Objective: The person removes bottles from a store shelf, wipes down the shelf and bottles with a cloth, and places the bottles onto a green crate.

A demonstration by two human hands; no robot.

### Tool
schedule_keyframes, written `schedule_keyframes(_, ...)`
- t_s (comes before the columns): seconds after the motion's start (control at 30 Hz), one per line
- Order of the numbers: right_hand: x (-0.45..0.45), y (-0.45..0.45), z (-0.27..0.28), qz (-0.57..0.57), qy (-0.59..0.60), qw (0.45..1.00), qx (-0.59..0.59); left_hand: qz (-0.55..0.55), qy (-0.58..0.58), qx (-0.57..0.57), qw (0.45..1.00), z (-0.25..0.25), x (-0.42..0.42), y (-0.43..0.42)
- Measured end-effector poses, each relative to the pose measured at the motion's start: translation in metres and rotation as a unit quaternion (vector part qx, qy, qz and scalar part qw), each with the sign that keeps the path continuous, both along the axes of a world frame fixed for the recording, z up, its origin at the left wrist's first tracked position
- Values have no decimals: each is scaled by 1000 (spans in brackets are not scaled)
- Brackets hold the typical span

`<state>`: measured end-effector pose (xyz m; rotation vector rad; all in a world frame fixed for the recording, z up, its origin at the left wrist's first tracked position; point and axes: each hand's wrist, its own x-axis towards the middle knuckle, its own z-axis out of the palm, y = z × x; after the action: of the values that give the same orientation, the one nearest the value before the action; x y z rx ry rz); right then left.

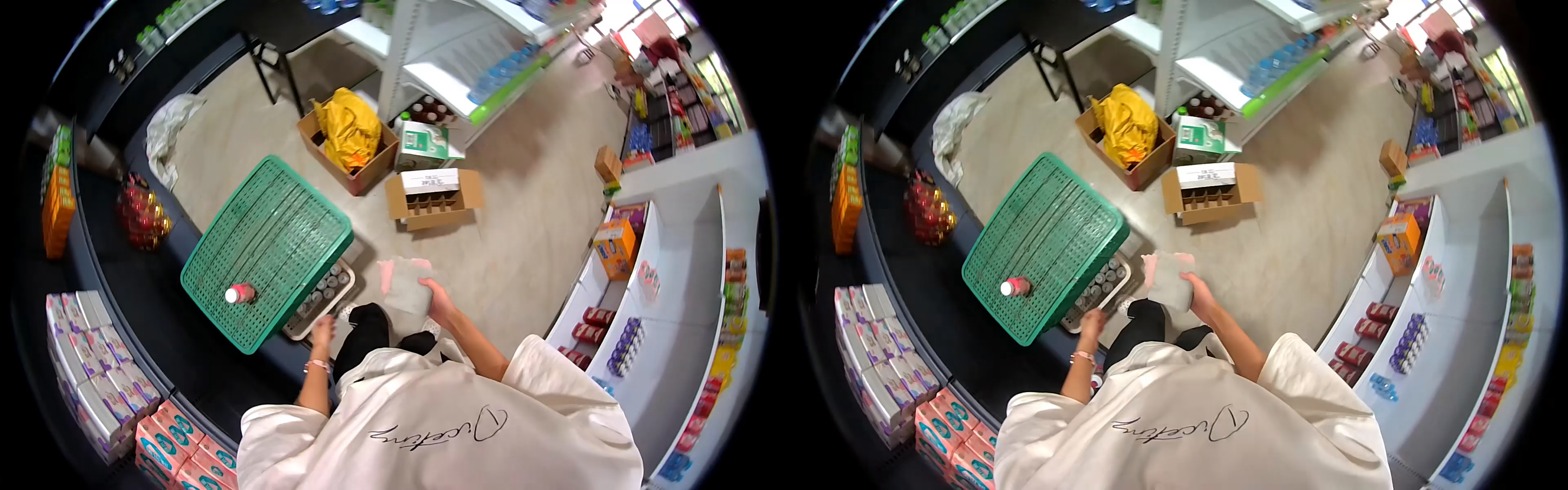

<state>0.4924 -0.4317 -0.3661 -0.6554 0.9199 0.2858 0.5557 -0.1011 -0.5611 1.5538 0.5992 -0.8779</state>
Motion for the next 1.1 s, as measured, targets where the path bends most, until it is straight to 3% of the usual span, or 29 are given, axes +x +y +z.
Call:
schedule_keyframes(0.03,-20,-11,-4,-18,-21,1000,10,-25,7,0,1000,15,-16,-36)
schedule_keyframes(0.13,-86,-49,-12,-64,-57,996,20,-81,-15,-66,994,124,-52,-156)
schedule_keyframes(0.3,-198,-106,37,-143,-24,989,19,-270,-131,-143,943,181,-134,-298)
schedule_keyframes(0.33,-223,-120,41,-150,-43,988,3,-314,-136,-171,924,225,-148,-323)
schedule_keyframes(0.43,-282,-156,56,-184,-36,981,-47,-369,-229,-215,875,237,-204,-373)
schedule_keyframes(0.57,-332,-184,72,-216,-9,970,-112,-457,-143,-134,868,271,-245,-412)
schedule_keyframes(0.6,-339,-184,59,-214,16,951,-224,-465,-132,-135,865,276,-250,-419)
schedule_keyframes(0.67,-347,-185,24,-199,66,872,-443,-421,-216,-162,866,266,-261,-433)
schedule_keyframes(0.7,-350,-189,26,-202,44,887,-412,-395,-258,-177,864,255,-264,-437)
schedule_keyframes(0.73,-352,-193,35,-204,22,902,-379,-415,-417,-118,800,249,-261,-444)
schedule_keyframes(0.77,-353,-198,44,-203,-1,916,-345,-435,-419,-104,790,243,-261,-449)
schedule_keyframes(0.8,-348,-202,62,-211,-80,928,-297,-454,-421,-88,780,270,-260,-459)
schedule_keyframes(0.9,-323,-211,80,-260,-179,918,-240,-512,-443,-87,731,302,-256,-485)
schedule_keyframes(0.97,-310,-233,85,-240,-189,930,-203,-545,-400,-115,728,322,-255,-508)
schedule_keyframes(1.0,-305,-248,91,-223,-181,939,-188,-548,-449,-115,696,329,-252,-520)
schedule_keyframes(1.1,-282,-291,118,-236,-213,929,-189,-529,-384,-182,735,333,-228,-564)
